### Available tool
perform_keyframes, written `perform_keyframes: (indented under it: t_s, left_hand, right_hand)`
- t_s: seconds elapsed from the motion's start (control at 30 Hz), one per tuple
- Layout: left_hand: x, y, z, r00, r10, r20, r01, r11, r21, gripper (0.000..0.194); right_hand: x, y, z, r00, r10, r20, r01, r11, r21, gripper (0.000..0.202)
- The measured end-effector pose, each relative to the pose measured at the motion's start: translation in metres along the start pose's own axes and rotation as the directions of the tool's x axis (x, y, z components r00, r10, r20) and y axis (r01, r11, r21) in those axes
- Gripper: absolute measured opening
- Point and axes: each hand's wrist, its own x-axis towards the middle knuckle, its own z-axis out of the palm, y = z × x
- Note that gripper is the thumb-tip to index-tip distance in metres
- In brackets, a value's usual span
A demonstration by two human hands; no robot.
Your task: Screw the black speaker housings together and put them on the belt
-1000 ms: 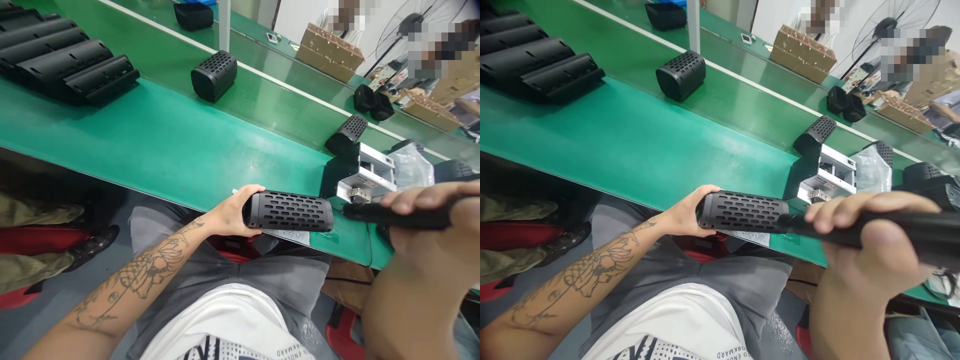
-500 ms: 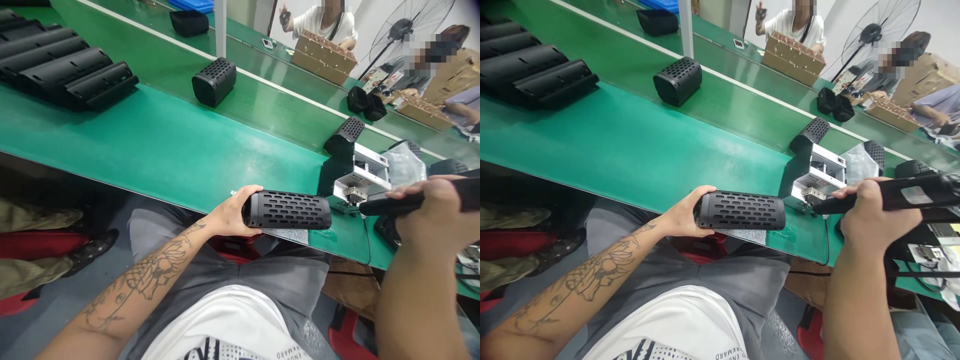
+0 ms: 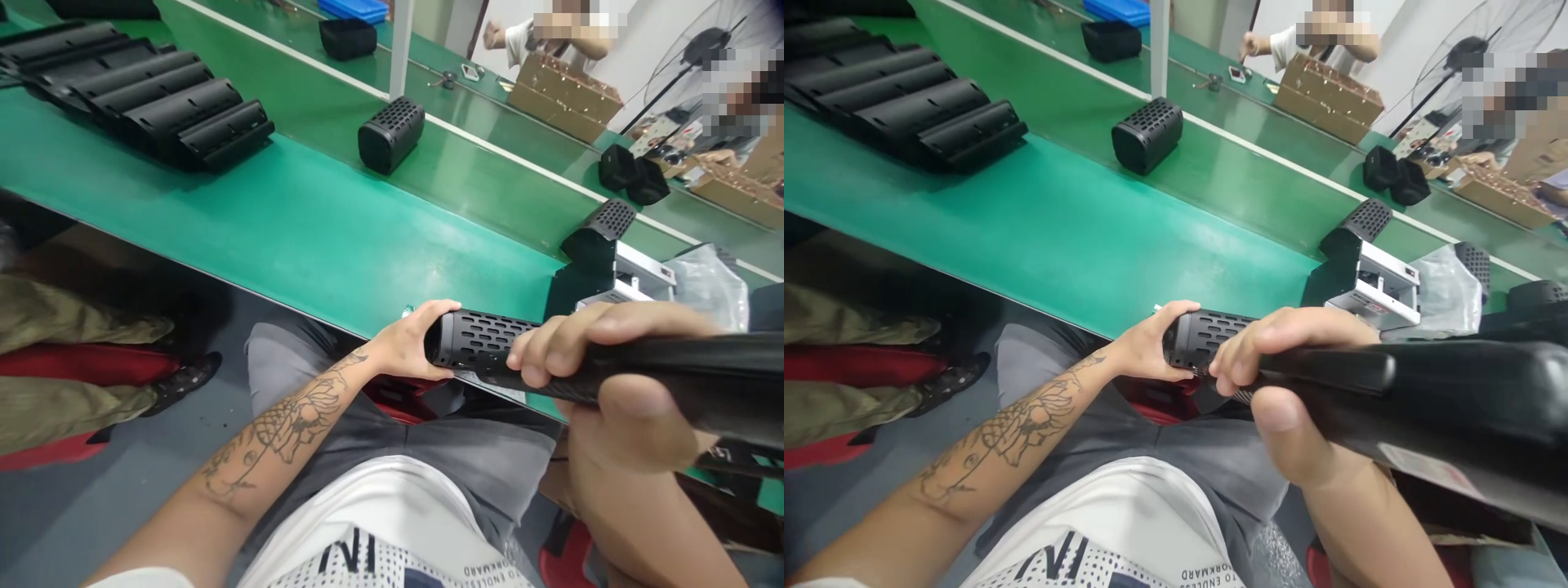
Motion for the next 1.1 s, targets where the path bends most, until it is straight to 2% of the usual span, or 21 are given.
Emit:
perform_keyframes:
  t_s: [0.07, 0.2, 0.7, 0.83, 1.0, 1.1]
  left_hand:
    - [0.000, 0.001, 0.000, 1.000, -0.010, 0.003, 0.010, 1.000, -0.013, 0.117]
    - [0.000, 0.000, 0.001, 1.000, -0.016, 0.011, 0.016, 1.000, -0.024, 0.115]
    - [0.001, -0.001, 0.002, 1.000, 0.022, 0.015, -0.022, 1.000, -0.023, 0.108]
    - [0.000, -0.003, 0.004, 1.000, 0.025, 0.009, -0.025, 0.999, -0.022, 0.109]
    - [-0.001, -0.001, 0.005, 1.000, 0.021, -0.002, -0.021, 1.000, -0.012, 0.107]
    - [0.001, -0.001, 0.004, 1.000, 0.005, -0.019, -0.004, 1.000, 0.027, 0.106]
  right_hand:
    - [0.006, 0.012, 0.003, 0.998, -0.032, 0.046, 0.032, 0.999, 0.015, 0.024]
    - [0.009, 0.021, -0.003, 0.996, -0.060, 0.064, 0.059, 0.998, 0.010, 0.021]
    - [0.005, 0.030, 0.001, 0.981, 0.002, 0.194, -0.017, 0.997, 0.079, 0.017]
    - [0.001, 0.031, -0.001, 0.981, 0.006, 0.195, -0.023, 0.996, 0.084, 0.017]
    - [0.002, 0.036, -0.007, 0.969, 0.031, 0.247, -0.043, 0.998, 0.043, 0.017]
    - [0.003, 0.034, -0.001, 0.974, 0.055, 0.218, -0.057, 0.998, 0.001, 0.017]
